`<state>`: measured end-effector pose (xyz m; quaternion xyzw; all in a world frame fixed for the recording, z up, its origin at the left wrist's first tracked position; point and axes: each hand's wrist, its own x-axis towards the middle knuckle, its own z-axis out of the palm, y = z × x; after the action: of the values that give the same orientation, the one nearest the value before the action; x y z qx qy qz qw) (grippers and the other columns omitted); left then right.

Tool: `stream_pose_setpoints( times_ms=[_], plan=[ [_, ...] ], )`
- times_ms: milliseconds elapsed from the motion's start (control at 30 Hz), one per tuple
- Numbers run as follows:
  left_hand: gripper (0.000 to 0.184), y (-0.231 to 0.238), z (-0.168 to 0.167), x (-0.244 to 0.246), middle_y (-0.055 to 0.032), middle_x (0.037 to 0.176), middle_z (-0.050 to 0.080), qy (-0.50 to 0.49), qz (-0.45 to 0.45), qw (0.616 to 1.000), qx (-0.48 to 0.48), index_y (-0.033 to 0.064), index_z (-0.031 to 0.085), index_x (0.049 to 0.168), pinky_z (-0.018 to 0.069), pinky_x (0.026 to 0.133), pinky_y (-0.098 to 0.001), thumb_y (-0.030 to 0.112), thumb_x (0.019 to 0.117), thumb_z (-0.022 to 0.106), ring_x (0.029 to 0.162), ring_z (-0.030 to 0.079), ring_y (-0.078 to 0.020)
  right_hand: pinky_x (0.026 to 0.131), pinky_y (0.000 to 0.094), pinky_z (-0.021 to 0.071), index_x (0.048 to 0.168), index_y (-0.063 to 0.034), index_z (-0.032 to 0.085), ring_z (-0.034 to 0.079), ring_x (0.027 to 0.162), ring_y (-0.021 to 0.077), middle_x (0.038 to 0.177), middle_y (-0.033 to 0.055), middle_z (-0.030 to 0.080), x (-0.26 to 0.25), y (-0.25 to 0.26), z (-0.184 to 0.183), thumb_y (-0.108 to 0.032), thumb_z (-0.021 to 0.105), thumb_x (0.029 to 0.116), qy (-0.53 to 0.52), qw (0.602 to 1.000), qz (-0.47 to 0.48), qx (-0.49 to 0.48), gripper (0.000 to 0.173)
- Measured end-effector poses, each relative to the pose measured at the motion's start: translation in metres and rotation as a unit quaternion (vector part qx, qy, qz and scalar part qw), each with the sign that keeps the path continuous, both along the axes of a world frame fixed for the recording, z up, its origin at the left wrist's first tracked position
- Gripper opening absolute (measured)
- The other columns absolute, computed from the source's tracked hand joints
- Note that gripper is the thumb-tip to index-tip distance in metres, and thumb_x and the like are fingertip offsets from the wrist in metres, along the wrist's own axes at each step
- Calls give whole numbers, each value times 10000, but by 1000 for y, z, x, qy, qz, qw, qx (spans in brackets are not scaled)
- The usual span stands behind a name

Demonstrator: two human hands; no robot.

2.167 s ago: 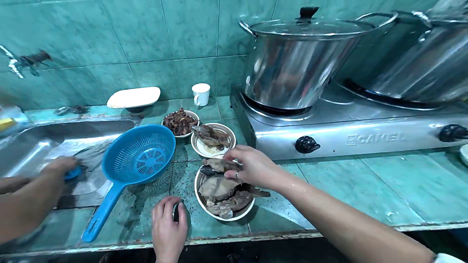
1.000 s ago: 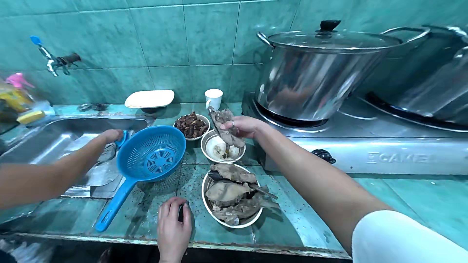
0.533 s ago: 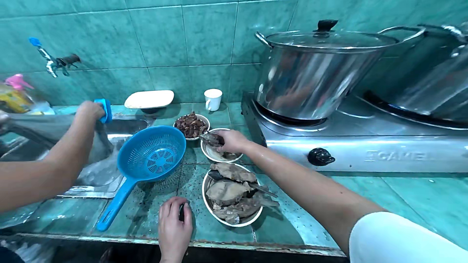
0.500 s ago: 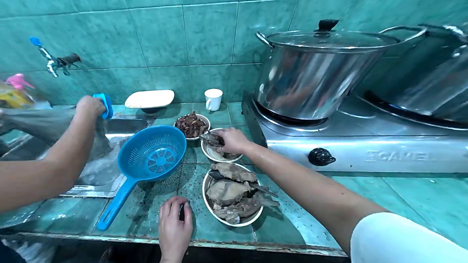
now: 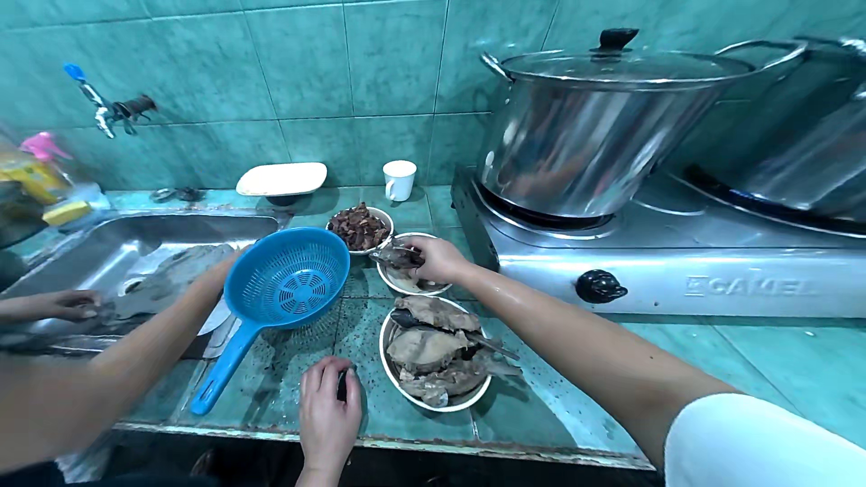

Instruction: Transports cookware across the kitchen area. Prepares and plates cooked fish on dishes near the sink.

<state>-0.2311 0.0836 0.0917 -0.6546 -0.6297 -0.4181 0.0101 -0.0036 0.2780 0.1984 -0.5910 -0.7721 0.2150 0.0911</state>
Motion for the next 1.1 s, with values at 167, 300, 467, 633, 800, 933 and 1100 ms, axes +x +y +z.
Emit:
stream_pose_setpoints(
  times_ms=[167,300,467,633,800,933,1100],
  plan=[
    [252,1,1,-1,-162,1031,740,-2,-8,1000,-3,18,762,948,562,885,-506,184,910,576,1004,704,-374,922,614,521,1271,-62,686,695,1047,364,1106,173,732,11,-19,27,-100,717,938,54,996,6,72,336],
    [263,-1,3,0,-171,1043,739,4,-10,1000,-21,14,763,953,556,896,-527,188,909,570,1025,699,-392,994,618,491,1304,-86,686,617,1220,399,1275,193,667,11,-21,33,-134,717,947,-69,996,24,43,362],
    [266,1,3,0,-175,1044,735,4,-6,1000,-20,19,763,957,556,894,-526,198,912,571,1022,697,-389,1006,608,484,1301,-74,685,597,1239,411,1303,218,642,10,-22,26,-55,589,992,-44,999,8,22,325],
    [262,0,3,0,-182,1046,734,-2,-5,1000,-22,14,761,964,553,898,-532,188,910,572,1024,695,-397,1005,560,503,1306,-54,674,658,1142,335,1299,180,662,-5,-28,37,-291,692,1003,82,996,41,-6,385],
    [258,0,2,0,-171,1036,735,-2,1,1000,-17,26,762,955,561,884,-510,193,913,571,1010,699,-380,1068,602,451,1417,-85,588,594,1264,366,1363,199,622,-26,-18,27,-448,794,899,26,995,87,-50,665],
    [247,1,2,0,-165,1030,738,-4,0,1000,-10,20,761,943,564,885,-510,180,904,577,1006,703,-371,1028,604,472,1370,-94,628,615,1237,350,1319,175,652,-34,-14,25,-304,754,934,8,995,85,-51,500],
    [251,0,2,1,-170,1031,737,-8,1,1000,-8,14,759,945,564,888,-503,182,907,577,1009,701,-376,1015,535,482,1371,-22,619,638,1157,323,1289,216,652,-15,6,31,-193,607,1041,124,986,22,-106,372]
  ],
)
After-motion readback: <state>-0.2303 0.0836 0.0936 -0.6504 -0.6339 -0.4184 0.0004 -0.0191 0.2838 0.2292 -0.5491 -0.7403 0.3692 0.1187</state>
